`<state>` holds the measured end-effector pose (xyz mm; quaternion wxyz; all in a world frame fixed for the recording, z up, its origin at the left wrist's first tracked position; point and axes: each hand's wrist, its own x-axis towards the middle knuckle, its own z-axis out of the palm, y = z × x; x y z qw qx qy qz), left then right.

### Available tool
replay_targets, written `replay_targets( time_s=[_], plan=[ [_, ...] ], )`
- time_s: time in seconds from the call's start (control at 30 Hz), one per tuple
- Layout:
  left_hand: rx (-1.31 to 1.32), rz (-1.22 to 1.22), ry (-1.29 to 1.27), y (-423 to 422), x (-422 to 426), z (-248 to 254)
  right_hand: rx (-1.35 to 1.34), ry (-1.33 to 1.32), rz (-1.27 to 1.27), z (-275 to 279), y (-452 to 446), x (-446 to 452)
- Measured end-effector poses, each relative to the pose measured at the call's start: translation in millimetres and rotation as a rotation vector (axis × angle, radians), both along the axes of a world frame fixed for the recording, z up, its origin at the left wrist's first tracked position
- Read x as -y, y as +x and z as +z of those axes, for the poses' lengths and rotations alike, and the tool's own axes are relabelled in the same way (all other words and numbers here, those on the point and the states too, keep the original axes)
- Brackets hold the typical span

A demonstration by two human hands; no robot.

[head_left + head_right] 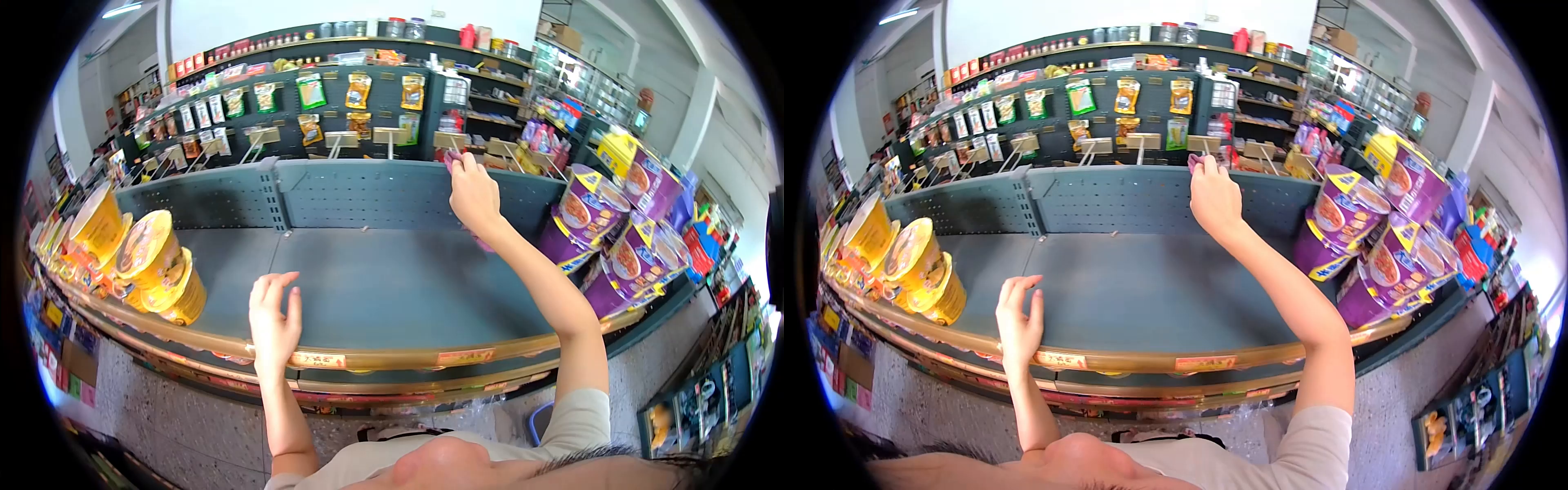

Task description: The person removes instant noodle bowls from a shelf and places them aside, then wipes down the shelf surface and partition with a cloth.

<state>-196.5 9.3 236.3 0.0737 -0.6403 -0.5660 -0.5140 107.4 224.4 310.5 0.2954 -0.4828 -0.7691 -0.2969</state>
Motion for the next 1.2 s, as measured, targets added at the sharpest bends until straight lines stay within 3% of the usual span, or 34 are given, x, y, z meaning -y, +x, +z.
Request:
replay_targets(
  time_s=[0.87, 1.2],
  plan=[
    [0.016, 0.022, -0.06, -0.8, -0.6, 2.4, 0.029, -0.022, 0.317, 3.6, -204.8, -0.5],
    [-0.027, -0.01, -0.087, 0.4, 2.3, 3.3, 0.175, 0.187, 0.329, -8.0, -200.4, -6.6]
  ],
)
